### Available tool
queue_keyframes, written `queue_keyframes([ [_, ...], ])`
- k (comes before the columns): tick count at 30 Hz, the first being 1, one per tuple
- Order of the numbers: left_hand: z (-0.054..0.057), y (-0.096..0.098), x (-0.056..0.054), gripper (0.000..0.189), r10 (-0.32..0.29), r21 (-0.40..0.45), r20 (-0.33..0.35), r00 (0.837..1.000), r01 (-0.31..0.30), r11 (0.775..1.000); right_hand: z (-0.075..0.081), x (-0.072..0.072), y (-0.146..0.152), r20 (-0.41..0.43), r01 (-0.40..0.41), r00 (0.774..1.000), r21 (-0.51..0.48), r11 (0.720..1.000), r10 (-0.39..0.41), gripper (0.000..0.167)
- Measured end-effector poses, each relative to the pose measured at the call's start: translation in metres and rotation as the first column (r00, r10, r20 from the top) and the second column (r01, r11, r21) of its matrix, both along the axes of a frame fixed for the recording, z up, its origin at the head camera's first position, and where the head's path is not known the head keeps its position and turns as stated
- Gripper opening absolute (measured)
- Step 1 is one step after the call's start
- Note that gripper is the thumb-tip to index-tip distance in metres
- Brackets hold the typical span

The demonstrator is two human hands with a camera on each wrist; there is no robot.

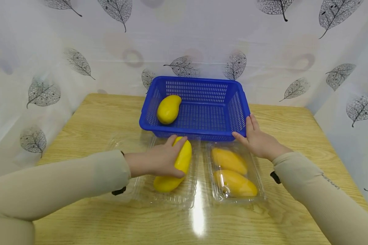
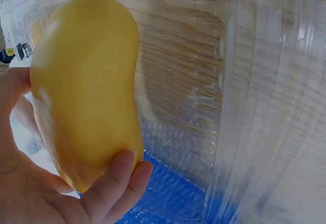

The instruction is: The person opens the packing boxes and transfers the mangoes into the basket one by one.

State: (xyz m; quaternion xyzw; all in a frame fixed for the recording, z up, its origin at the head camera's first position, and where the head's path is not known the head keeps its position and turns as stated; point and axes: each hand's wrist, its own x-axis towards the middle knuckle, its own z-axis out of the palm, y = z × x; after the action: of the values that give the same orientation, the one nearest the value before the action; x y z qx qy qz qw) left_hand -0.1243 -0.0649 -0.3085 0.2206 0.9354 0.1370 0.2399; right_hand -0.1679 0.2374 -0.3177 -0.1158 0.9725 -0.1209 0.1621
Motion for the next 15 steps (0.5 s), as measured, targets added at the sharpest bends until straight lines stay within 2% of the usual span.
queue_keyframes([
  [7,0.007,-0.006,0.002,0.108,0.003,0.026,0.021,1.000,-0.004,1.000,0.000,0.000,0.000,0.000,0.003,1.000,-0.002,1.000,-0.003,0.095],
  [15,0.012,-0.011,0.004,0.108,-0.025,0.019,0.003,1.000,0.024,1.000,-0.001,0.000,0.001,-0.005,-0.002,1.000,0.008,1.000,0.002,0.096],
])
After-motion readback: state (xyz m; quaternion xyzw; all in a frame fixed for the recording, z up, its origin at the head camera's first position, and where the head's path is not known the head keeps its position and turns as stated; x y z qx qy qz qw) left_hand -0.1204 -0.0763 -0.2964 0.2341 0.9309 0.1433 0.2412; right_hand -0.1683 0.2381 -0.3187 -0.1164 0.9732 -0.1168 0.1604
